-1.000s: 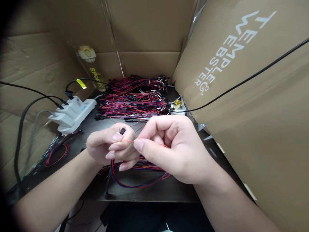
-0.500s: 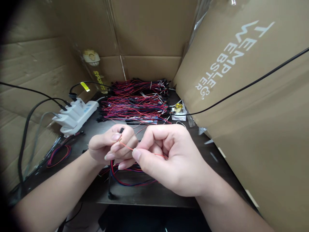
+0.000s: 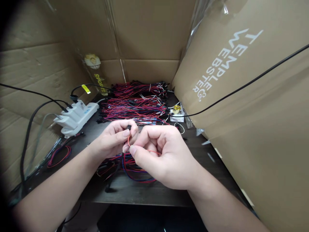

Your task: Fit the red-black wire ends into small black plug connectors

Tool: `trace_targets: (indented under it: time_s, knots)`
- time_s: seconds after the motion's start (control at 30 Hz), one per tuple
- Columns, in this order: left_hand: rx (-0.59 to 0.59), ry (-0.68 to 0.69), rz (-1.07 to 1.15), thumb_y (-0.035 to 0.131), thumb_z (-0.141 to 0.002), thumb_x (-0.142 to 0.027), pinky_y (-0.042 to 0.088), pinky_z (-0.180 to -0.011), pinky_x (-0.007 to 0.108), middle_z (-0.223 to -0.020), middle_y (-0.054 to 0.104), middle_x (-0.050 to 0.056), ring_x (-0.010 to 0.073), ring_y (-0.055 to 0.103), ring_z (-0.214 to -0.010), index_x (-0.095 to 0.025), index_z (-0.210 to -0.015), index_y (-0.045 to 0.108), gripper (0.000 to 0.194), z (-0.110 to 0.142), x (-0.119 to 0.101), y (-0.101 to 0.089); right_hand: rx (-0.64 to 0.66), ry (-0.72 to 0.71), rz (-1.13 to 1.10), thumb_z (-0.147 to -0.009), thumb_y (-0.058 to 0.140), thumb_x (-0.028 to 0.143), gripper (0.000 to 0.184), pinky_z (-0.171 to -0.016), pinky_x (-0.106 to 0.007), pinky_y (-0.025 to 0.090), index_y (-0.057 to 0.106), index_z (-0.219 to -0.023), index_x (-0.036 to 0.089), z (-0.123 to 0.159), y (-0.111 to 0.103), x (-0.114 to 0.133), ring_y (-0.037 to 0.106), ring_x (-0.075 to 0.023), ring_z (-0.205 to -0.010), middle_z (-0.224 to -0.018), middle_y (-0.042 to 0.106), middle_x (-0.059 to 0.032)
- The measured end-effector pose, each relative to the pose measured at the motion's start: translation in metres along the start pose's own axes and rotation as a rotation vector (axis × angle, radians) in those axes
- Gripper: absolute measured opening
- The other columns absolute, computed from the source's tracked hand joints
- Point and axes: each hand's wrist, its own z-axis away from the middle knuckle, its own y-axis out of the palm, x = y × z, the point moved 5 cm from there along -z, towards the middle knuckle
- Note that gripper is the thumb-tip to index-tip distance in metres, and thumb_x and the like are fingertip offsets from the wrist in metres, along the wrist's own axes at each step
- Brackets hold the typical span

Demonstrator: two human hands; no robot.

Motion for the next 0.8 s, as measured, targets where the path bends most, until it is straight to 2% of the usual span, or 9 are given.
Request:
trace_targets:
  time_s: [0.17, 0.37, 0.57, 0.8]
  knots:
    - [0.014, 0.056, -0.073, 0.067, -0.095, -0.029, 0.047, -0.059, 0.017, -0.055, 0.060, -0.001, 0.0058, 0.052, -0.050, -0.013, -0.086, 0.065, 0.019, 0.003, -0.010, 0.000, 0.013, 0.011, 0.054, -0.081, 0.071, 0.012, 0.017, -0.038, -0.017, 0.019, 0.060, -0.068, 0.015, -0.001, 0.002, -0.005, 0.026, -0.0023, -0.041, -0.047, 0.038, 0.0094]
    - [0.005, 0.024, -0.047, 0.069, -0.093, -0.031, 0.039, -0.051, 0.015, -0.056, 0.055, -0.003, 0.0025, 0.036, -0.043, -0.013, -0.079, 0.062, 0.024, 0.003, -0.010, 0.005, 0.012, 0.011, 0.080, -0.082, 0.070, 0.015, 0.021, -0.040, -0.018, 0.020, 0.057, -0.067, 0.016, -0.006, 0.006, -0.012, 0.027, -0.0027, -0.042, -0.050, 0.042, 0.0077]
    - [0.012, -0.043, 0.060, 0.066, -0.093, -0.035, 0.046, -0.057, 0.019, -0.047, 0.036, -0.009, 0.0042, 0.027, -0.042, -0.015, -0.077, 0.059, 0.026, 0.004, -0.006, 0.008, 0.007, 0.031, 0.046, -0.079, 0.075, 0.014, 0.015, -0.040, -0.018, 0.021, 0.062, -0.071, 0.014, -0.008, 0.001, -0.014, 0.028, -0.0031, -0.042, -0.047, 0.043, 0.0081]
    - [0.053, -0.130, 0.131, 0.069, -0.089, -0.033, 0.050, -0.057, 0.021, -0.043, 0.030, -0.011, 0.0031, 0.022, -0.039, -0.015, -0.074, 0.059, 0.026, 0.005, -0.001, 0.010, -0.023, 0.012, 0.038, -0.078, 0.077, 0.015, 0.021, -0.041, -0.017, 0.019, 0.058, -0.070, 0.016, -0.011, -0.004, -0.015, 0.026, -0.0031, -0.042, -0.046, 0.040, 0.0100]
